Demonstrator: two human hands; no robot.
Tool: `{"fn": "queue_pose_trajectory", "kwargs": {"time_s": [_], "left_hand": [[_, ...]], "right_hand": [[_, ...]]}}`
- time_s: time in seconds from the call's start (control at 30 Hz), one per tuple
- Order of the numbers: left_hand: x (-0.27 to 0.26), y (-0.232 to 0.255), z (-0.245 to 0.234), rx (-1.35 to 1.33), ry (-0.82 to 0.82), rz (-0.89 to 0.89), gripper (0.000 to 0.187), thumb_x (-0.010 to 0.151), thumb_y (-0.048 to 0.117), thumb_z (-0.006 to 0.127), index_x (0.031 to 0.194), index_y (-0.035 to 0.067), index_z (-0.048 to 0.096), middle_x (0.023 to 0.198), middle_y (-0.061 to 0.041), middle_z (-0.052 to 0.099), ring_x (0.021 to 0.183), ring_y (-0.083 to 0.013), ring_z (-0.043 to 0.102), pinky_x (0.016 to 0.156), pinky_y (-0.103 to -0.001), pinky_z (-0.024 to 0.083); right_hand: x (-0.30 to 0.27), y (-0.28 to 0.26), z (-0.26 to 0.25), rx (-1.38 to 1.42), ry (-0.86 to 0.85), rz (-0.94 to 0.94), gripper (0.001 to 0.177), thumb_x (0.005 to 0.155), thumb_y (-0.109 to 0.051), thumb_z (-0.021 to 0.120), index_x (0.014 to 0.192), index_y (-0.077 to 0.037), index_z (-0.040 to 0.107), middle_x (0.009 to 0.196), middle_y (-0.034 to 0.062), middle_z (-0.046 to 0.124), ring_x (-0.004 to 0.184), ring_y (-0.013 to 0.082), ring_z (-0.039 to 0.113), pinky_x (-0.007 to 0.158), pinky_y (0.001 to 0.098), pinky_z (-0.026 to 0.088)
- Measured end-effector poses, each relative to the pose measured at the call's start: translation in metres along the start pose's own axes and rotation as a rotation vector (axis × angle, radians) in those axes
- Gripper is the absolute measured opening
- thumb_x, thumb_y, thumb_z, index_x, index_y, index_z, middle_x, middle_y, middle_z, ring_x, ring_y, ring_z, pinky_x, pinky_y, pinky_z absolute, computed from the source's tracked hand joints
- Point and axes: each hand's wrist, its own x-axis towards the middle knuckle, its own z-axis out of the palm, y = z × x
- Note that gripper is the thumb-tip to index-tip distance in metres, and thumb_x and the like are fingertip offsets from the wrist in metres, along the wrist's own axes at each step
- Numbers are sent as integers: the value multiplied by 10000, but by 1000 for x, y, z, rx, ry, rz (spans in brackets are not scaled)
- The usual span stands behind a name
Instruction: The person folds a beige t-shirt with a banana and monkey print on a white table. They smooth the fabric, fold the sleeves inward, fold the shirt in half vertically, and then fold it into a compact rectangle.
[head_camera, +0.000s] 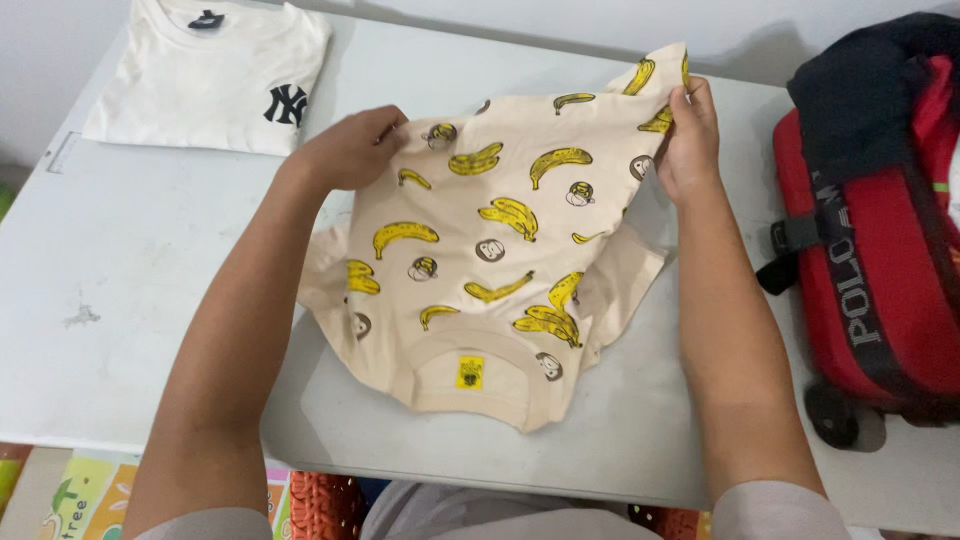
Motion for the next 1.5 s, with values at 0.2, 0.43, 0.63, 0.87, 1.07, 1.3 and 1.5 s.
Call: {"fn": "queue_pose_trajectory", "kwargs": {"time_s": [0.2, 0.43, 0.63, 0.87, 1.07, 1.3, 1.5], "left_hand": [[50, -14, 12, 300, 477, 265, 139, 1051, 91, 609, 1183, 51, 623, 1126, -155, 690, 1071, -370, 631, 891, -495, 488], [56, 2, 42, 604, 638, 102, 312, 866, 175, 699, 1162, 109, 625, 1159, -80, 611, 1111, -317, 565, 875, -529, 453], [-8, 53, 91, 317, 47, -171, 743, 932, 656, 464, 1486, 160, 443, 1562, -116, 372, 1471, -431, 231, 1116, -742, 188], [-23, 34, 101, 339, 123, -39, 900, 911, 766, 399, 1609, 208, 287, 1700, -103, 156, 1556, -431, 9, 1129, -781, -17], [-14, 15, 90, 383, 69, 57, 1060, 783, 871, 471, 1607, 227, 295, 1700, -100, 160, 1548, -433, 28, 1120, -793, -18], [-14, 13, 85, 400, 49, 106, 1121, 737, 909, 509, 1602, 225, 308, 1700, -109, 175, 1557, -429, 31, 1117, -801, -6], [-15, 12, 84, 386, 43, 102, 1110, 749, 903, 505, 1611, 236, 295, 1703, -97, 172, 1567, -383, 42, 1153, -763, -1]], "right_hand": [[-14, -19, -6, -450, 82, -39, 255, 1167, -288, 430, 1301, -76, 471, 1157, 81, 672, 1029, 164, 657, 935, 366, 564], [-46, -10, 12, -870, -172, -110, 416, 1094, -182, 533, 1473, -74, 398, 1253, 152, 690, 1120, 247, 692, 981, 350, 550], [-90, -21, 49, -1238, -259, 13, 350, 953, -76, 655, 1273, -50, 516, 1161, 169, 719, 1007, 359, 720, 888, 428, 549], [-116, -21, 64, -1180, -604, -236, 721, 795, -162, 822, 1424, -78, 481, 1335, 226, 631, 1236, 376, 552, 1049, 463, 432], [-126, -46, 81, -1342, -686, 72, 1066, 857, -308, 769, 1598, 5, 69, 1531, 313, 403, 1395, 401, 434, 1120, 464, 374], [-152, -77, 107, -1714, -693, 250, 1060, 877, -420, 705, 1601, -13, 46, 1469, 274, 470, 1286, 407, 524, 1064, 465, 425], [-177, -91, 134, -2048, -698, 337, 926, 922, -527, 615, 1563, 12, 222, 1163, 227, 680, 1048, 358, 675, 961, 458, 489]]}}
